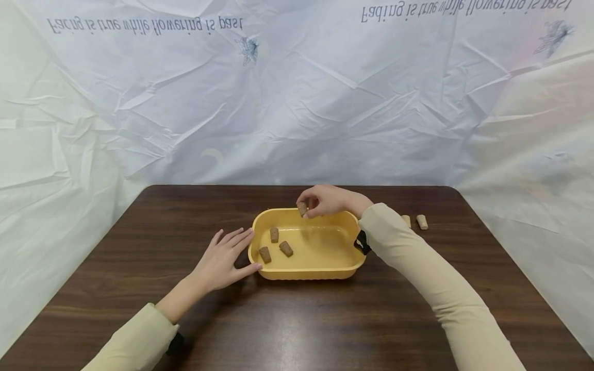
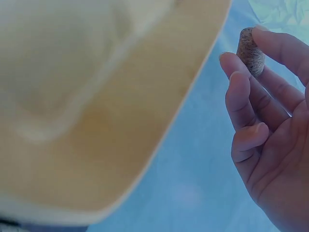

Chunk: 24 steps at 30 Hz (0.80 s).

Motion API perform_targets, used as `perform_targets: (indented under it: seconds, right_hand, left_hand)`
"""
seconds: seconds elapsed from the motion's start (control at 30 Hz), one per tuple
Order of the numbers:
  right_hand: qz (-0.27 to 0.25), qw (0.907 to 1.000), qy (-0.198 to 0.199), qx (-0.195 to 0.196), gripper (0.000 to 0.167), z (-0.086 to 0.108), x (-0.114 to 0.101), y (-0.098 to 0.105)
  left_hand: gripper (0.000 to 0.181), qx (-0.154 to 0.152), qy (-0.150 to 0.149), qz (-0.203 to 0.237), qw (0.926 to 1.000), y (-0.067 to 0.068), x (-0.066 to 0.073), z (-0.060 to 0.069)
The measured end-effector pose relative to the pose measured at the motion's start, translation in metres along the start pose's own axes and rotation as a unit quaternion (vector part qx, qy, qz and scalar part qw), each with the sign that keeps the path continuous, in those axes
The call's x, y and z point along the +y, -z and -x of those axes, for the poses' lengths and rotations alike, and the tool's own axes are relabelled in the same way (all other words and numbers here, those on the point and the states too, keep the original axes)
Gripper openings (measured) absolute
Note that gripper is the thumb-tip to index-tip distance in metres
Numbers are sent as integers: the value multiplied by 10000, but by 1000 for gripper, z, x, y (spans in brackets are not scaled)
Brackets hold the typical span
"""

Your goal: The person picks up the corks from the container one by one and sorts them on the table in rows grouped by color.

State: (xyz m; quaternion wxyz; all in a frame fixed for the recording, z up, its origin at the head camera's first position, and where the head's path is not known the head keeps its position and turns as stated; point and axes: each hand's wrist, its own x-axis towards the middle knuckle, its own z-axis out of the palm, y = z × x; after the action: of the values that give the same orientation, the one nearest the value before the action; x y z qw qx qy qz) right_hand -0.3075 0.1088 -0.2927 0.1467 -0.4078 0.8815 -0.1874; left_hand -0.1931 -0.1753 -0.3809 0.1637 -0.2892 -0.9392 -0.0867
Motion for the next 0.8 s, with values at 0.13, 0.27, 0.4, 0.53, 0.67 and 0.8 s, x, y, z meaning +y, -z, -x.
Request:
perform_targets:
  seconds: [0.13,0.27,0.4,0.53,0.67,0.8]
  right_hand:
    - [164,9999,45,16,39,9,-3,6]
    - [272,9996,93,20,38,18,0,8]
    - [332,9994,116,52,37,27,5,6]
    - [286,9996,-12,71,36,38,11,6]
    - [289,9995,-126,76,37,48,18,5]
    - [345,9992,-121,133,38,58,25,6]
  left_hand:
    - [75,-15,9,37,10000,0,0,0]
    - [76,-22,16,32,10000,0,-1,0]
    - [75,-6,0,40,10000,0,-1,0]
    - [76,-11,-6,61,10000,0,0,0]
    - [76,-26,9,54,10000,0,0,0]
    - [76,-34,23,58,10000,0,0,0]
